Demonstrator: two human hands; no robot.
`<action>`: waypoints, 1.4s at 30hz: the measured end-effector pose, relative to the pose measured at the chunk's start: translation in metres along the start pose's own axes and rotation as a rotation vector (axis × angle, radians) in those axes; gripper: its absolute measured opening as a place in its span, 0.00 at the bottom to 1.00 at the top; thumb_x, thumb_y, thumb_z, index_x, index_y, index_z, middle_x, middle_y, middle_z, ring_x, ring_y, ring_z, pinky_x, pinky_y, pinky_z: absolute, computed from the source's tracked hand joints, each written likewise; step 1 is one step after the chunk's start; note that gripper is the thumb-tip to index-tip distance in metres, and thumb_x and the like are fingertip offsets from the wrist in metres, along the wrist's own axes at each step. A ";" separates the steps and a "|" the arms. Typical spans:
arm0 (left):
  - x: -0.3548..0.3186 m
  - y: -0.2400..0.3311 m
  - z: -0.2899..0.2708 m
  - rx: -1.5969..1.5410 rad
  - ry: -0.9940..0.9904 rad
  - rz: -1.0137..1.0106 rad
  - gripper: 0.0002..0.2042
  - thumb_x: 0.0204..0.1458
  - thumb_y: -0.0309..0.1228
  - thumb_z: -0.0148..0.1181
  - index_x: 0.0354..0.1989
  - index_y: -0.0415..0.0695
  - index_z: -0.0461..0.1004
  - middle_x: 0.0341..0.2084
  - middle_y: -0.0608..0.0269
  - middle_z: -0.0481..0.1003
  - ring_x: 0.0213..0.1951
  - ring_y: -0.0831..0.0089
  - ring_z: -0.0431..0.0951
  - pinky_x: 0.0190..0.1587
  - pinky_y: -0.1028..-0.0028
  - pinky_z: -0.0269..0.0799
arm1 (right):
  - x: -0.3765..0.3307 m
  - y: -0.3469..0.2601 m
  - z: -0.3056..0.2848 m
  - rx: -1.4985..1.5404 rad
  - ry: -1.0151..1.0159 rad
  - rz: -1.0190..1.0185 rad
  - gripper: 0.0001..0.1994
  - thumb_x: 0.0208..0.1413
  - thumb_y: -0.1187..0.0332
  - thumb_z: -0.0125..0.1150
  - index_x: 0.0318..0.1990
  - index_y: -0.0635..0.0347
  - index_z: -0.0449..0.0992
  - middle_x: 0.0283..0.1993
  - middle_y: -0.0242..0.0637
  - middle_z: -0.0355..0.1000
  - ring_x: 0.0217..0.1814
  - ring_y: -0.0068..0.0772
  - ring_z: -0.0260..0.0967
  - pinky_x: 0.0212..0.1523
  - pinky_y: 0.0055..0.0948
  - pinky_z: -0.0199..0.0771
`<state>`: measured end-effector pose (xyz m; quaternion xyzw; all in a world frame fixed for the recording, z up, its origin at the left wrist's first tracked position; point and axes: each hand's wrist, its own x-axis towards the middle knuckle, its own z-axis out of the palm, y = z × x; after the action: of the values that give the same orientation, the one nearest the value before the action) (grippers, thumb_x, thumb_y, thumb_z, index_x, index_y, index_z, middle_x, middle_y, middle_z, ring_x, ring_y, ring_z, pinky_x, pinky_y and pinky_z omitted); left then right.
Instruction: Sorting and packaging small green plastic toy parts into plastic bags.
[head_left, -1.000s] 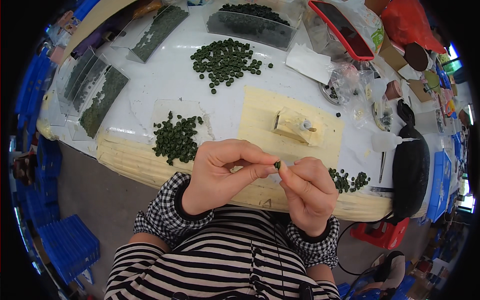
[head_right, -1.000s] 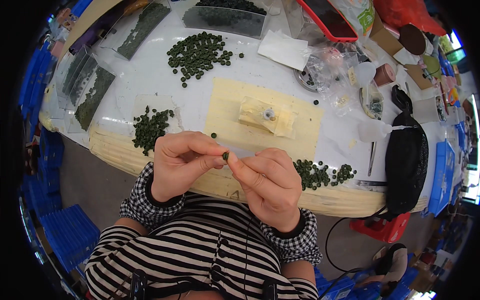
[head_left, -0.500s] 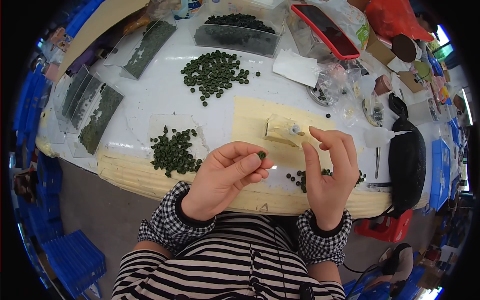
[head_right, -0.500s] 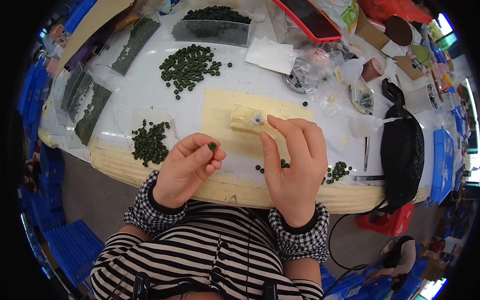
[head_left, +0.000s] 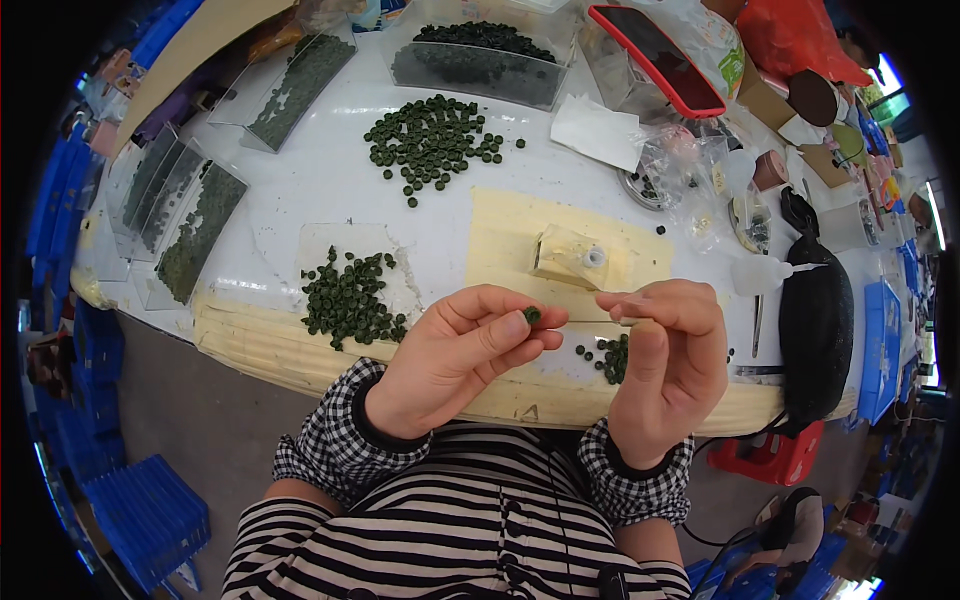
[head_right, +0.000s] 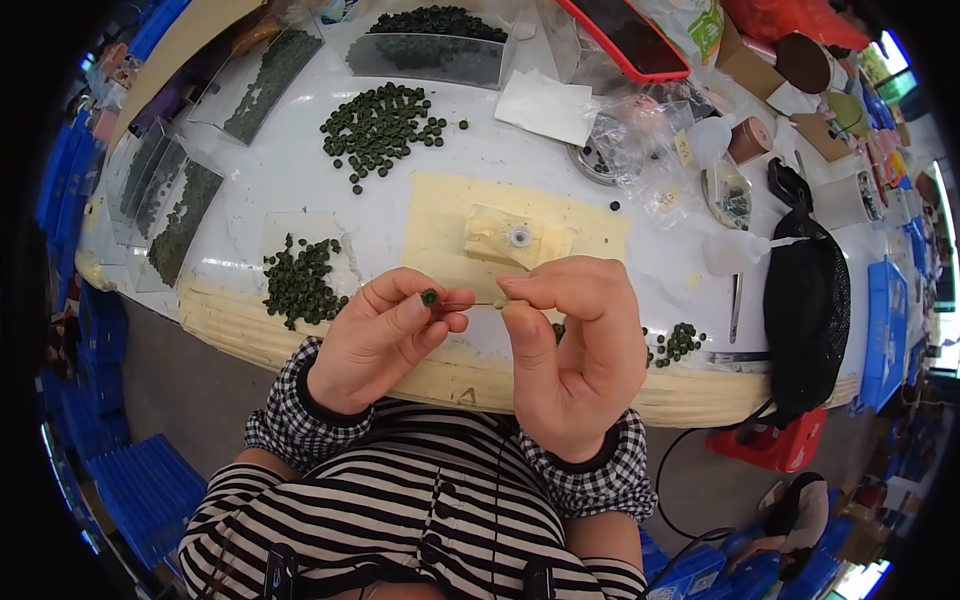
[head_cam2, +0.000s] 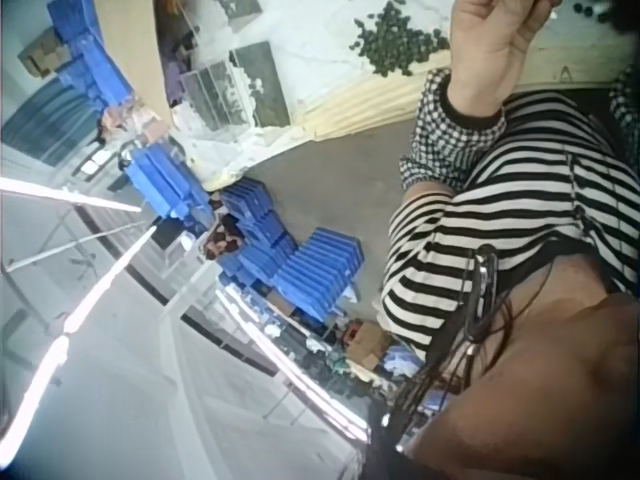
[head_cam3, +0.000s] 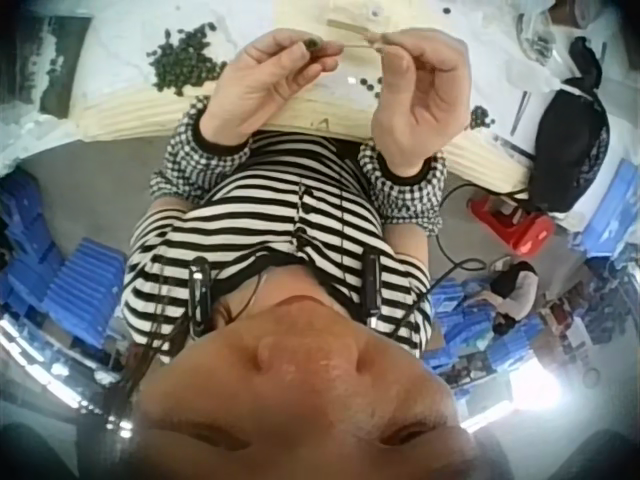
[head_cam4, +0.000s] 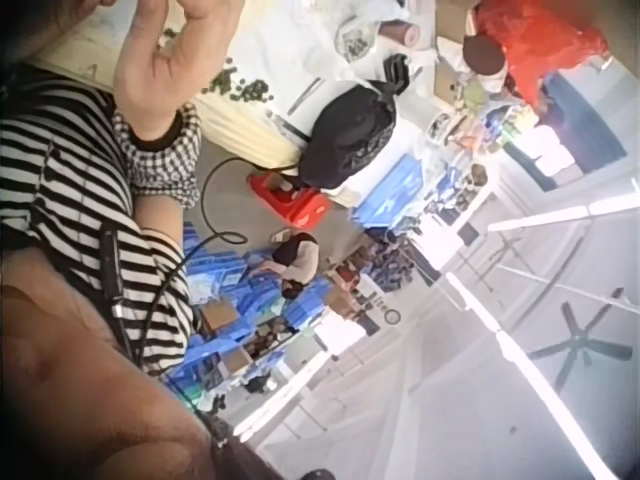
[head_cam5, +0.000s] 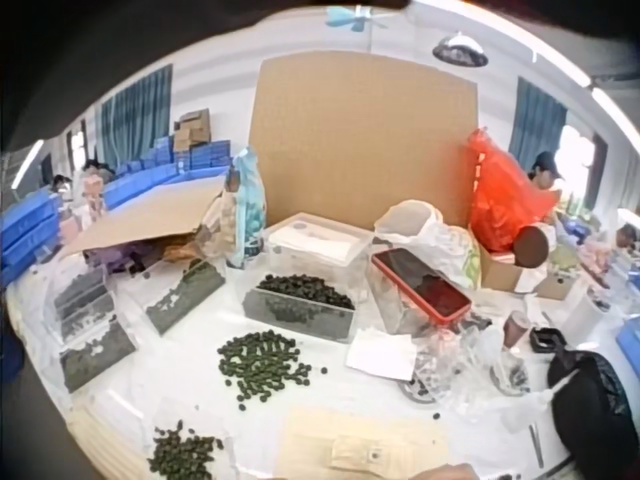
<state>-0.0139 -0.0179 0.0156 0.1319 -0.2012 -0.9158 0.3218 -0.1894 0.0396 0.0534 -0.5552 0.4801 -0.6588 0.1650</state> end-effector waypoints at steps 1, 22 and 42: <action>0.000 0.000 0.000 0.001 -0.001 -0.002 0.09 0.63 0.26 0.53 0.48 0.39 0.74 0.51 0.49 0.75 0.50 0.68 0.78 0.54 0.77 0.77 | -0.001 0.001 0.002 0.059 -0.019 0.035 0.05 0.58 0.76 0.60 0.40 0.68 0.73 0.39 0.41 0.72 0.41 0.31 0.70 0.43 0.26 0.70; 0.001 0.002 0.003 0.085 0.019 0.010 0.08 0.63 0.25 0.52 0.48 0.40 0.73 0.51 0.49 0.75 0.50 0.68 0.78 0.53 0.76 0.77 | -0.001 0.000 0.009 0.142 0.035 0.092 0.05 0.58 0.79 0.59 0.40 0.68 0.73 0.41 0.42 0.70 0.41 0.30 0.68 0.42 0.25 0.71; -0.004 -0.004 0.018 0.793 0.216 0.491 0.10 0.55 0.14 0.57 0.45 0.31 0.75 0.45 0.46 0.78 0.45 0.65 0.81 0.51 0.71 0.77 | 0.012 -0.002 -0.006 -0.717 -0.048 -0.164 0.14 0.48 0.78 0.67 0.45 0.62 0.80 0.38 0.39 0.72 0.40 0.38 0.68 0.40 0.31 0.69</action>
<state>-0.0197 -0.0079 0.0303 0.2877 -0.5255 -0.6464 0.4725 -0.1978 0.0340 0.0626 -0.6296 0.6303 -0.4466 -0.0823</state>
